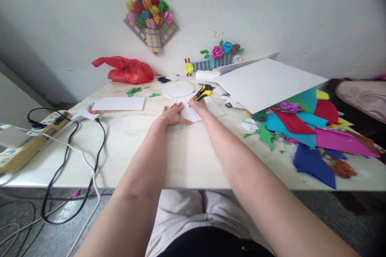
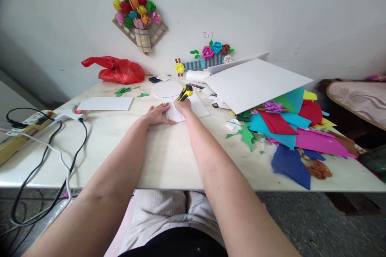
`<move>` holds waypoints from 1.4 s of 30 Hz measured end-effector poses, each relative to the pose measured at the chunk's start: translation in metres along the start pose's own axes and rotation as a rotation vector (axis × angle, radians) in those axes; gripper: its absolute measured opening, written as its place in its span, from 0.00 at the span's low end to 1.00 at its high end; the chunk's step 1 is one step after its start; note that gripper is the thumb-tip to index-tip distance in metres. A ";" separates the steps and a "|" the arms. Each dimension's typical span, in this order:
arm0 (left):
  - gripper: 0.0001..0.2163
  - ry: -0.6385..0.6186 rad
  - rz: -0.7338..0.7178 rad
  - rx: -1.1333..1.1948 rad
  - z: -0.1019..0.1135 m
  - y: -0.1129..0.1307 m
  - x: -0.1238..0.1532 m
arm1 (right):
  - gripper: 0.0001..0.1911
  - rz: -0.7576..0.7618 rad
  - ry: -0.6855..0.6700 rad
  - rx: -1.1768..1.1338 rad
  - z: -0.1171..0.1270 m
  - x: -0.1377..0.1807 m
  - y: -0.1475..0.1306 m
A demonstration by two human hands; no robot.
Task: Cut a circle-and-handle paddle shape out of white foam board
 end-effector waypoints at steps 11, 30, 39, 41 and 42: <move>0.50 -0.012 0.007 -0.003 0.003 0.002 0.002 | 0.01 -0.018 -0.003 -0.043 0.003 0.002 -0.001; 0.51 0.008 0.007 0.022 0.002 0.001 0.001 | 0.01 -0.028 0.006 -0.037 0.003 0.002 -0.001; 0.51 0.010 0.007 0.019 0.001 0.000 0.000 | 0.01 -0.018 -0.008 -0.055 0.002 0.001 0.001; 0.51 0.008 0.005 0.016 0.000 0.000 0.000 | 0.01 -0.021 -0.010 -0.052 0.002 0.003 0.000; 0.51 0.007 0.003 0.015 0.000 0.000 0.000 | 0.01 -0.022 -0.009 -0.049 0.003 0.003 -0.001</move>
Point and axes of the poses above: each hand's wrist, its own x-axis away from the middle knuckle, its own z-axis out of the back of the hand, y = z × x, the point moved 6 cm from there along -x, towards the middle knuckle, and after that the axes turned 14 degrees about y, right-handed, at the moved point
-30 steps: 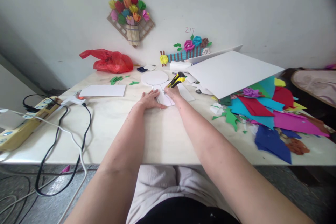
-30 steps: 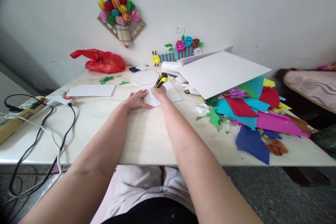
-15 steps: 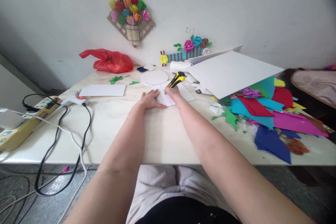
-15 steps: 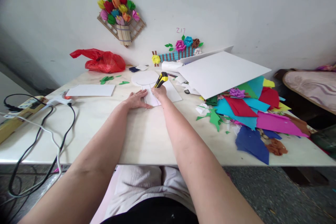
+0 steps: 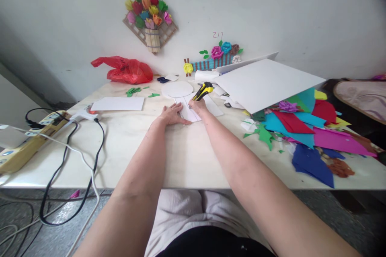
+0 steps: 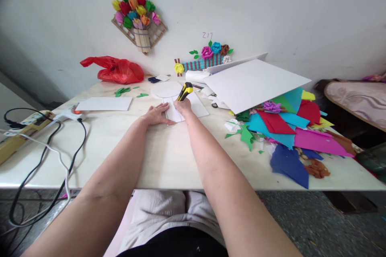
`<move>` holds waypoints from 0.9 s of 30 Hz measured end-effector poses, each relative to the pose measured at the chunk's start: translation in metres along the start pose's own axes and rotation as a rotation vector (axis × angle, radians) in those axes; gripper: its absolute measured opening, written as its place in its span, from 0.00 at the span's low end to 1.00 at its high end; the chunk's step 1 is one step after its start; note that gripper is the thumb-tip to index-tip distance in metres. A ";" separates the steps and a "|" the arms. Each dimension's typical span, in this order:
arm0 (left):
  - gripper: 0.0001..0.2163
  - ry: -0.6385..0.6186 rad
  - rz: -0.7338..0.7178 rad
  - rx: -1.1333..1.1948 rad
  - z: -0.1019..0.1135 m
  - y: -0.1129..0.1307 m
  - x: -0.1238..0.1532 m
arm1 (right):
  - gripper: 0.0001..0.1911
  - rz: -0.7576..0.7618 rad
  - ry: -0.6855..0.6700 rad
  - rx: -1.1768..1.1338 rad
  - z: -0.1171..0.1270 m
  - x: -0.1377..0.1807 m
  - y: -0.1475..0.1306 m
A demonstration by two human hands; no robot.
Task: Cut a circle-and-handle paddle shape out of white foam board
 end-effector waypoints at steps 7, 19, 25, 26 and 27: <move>0.52 0.005 0.001 -0.006 -0.001 -0.002 -0.001 | 0.02 0.004 -0.008 0.003 0.001 0.002 -0.003; 0.51 0.005 0.007 0.015 -0.002 -0.002 -0.001 | 0.02 0.002 0.008 0.024 0.001 0.002 -0.002; 0.52 0.025 0.003 0.017 -0.001 -0.001 -0.001 | 0.02 0.017 0.026 0.066 0.003 0.005 -0.003; 0.52 0.030 0.000 0.015 -0.001 0.000 0.000 | 0.02 0.020 0.026 0.081 0.004 0.007 -0.004; 0.52 0.033 -0.002 0.013 0.000 0.000 0.000 | 0.02 0.025 0.024 0.096 0.004 0.008 -0.005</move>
Point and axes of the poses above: each hand's wrist, its own x-axis away from the middle knuckle, its own z-axis out of the back of the hand, y = z × x, the point moved 6 cm from there along -x, towards the middle knuckle, and after that the axes turned 14 degrees about y, right-handed, at the moved point
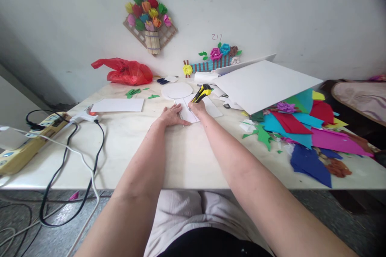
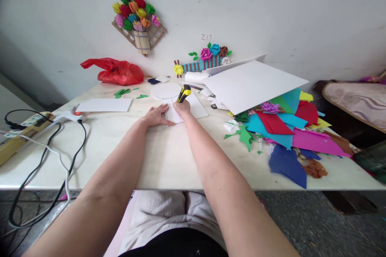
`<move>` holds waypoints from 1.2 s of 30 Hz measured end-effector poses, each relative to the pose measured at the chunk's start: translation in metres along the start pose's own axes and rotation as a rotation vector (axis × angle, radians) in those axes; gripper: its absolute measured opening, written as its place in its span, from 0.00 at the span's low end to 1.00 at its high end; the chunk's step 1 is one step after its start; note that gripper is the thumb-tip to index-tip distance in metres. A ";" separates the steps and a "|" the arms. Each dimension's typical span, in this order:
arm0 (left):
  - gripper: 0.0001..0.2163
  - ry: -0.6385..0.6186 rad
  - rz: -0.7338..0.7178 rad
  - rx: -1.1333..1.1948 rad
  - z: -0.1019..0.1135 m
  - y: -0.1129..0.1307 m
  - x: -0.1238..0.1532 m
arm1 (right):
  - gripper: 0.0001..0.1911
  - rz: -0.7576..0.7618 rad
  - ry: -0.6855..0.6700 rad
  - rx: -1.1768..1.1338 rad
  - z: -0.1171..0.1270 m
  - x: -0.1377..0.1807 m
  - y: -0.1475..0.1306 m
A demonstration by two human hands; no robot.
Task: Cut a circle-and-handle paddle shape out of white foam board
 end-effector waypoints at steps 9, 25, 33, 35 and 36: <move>0.45 0.075 0.054 0.028 0.003 -0.004 -0.002 | 0.05 0.022 0.012 0.102 0.000 -0.007 0.000; 0.41 0.099 0.031 -0.003 -0.002 -0.009 -0.007 | 0.12 -0.022 0.066 0.206 -0.005 -0.015 0.010; 0.42 0.102 0.063 0.022 0.000 -0.008 -0.007 | 0.11 -0.031 0.076 0.173 -0.002 -0.013 0.008; 0.42 0.105 0.068 0.032 0.000 -0.008 -0.007 | 0.11 -0.031 0.075 0.171 -0.002 -0.013 0.008; 0.42 0.107 0.070 0.037 0.000 -0.008 -0.007 | 0.11 -0.031 0.074 0.172 -0.003 -0.014 0.008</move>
Point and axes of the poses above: each hand's wrist, its own x-axis away from the middle knuckle, its own z-axis out of the back of the hand, y = z × x, the point moved 6 cm from there along -x, towards the middle knuckle, and after that the axes turned 14 degrees about y, right-handed, at the moved point
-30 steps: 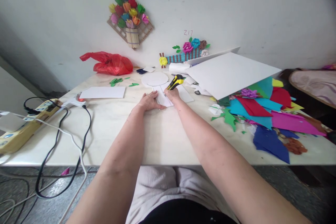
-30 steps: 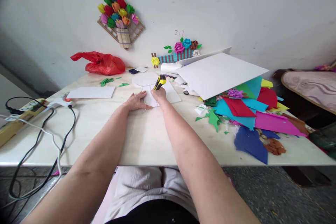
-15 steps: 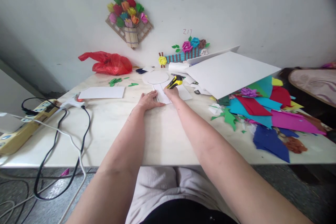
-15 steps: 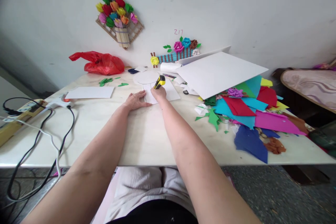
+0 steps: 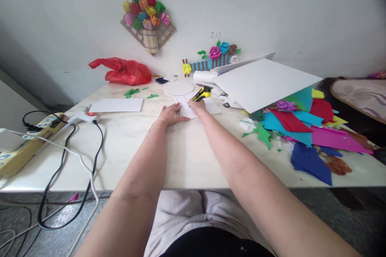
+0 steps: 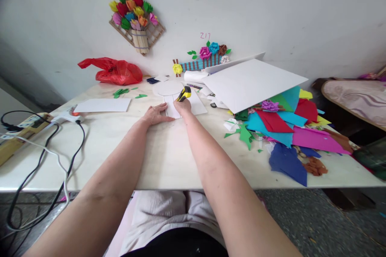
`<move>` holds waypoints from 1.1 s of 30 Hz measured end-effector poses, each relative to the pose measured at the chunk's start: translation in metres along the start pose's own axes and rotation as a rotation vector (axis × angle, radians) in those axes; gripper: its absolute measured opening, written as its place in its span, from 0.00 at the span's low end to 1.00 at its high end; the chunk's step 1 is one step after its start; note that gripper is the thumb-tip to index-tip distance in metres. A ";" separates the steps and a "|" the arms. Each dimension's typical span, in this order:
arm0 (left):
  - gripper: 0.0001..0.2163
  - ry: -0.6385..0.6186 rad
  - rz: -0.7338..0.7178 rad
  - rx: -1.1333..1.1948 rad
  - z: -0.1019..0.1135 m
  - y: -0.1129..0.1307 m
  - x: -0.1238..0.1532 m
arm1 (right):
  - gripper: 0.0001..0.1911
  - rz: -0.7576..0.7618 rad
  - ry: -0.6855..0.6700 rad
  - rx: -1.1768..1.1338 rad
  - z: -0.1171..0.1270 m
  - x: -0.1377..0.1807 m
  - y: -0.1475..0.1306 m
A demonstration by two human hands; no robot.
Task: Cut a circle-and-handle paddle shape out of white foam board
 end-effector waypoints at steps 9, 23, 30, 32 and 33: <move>0.42 -0.001 0.010 0.002 0.003 0.004 0.002 | 0.09 0.023 -0.014 0.035 0.000 -0.001 -0.003; 0.39 0.039 -0.010 -0.041 0.002 0.010 0.001 | 0.07 -0.008 -0.037 -0.015 0.001 -0.005 -0.001; 0.39 0.051 -0.017 -0.036 0.002 0.010 -0.001 | 0.09 -0.006 -0.013 -0.009 -0.002 -0.006 0.003; 0.40 0.047 -0.011 -0.041 0.002 0.010 -0.001 | 0.08 -0.003 -0.003 -0.013 -0.002 -0.006 0.003; 0.40 0.046 -0.007 -0.043 0.002 0.010 -0.001 | 0.08 -0.002 -0.001 -0.014 -0.001 -0.006 0.003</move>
Point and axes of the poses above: each hand's wrist, its own x-axis away from the middle knuckle, its own z-axis out of the back of the hand, y = z × x, the point moved 6 cm from there along -x, towards the middle knuckle, and after that the axes turned 14 degrees about y, right-handed, at the moved point
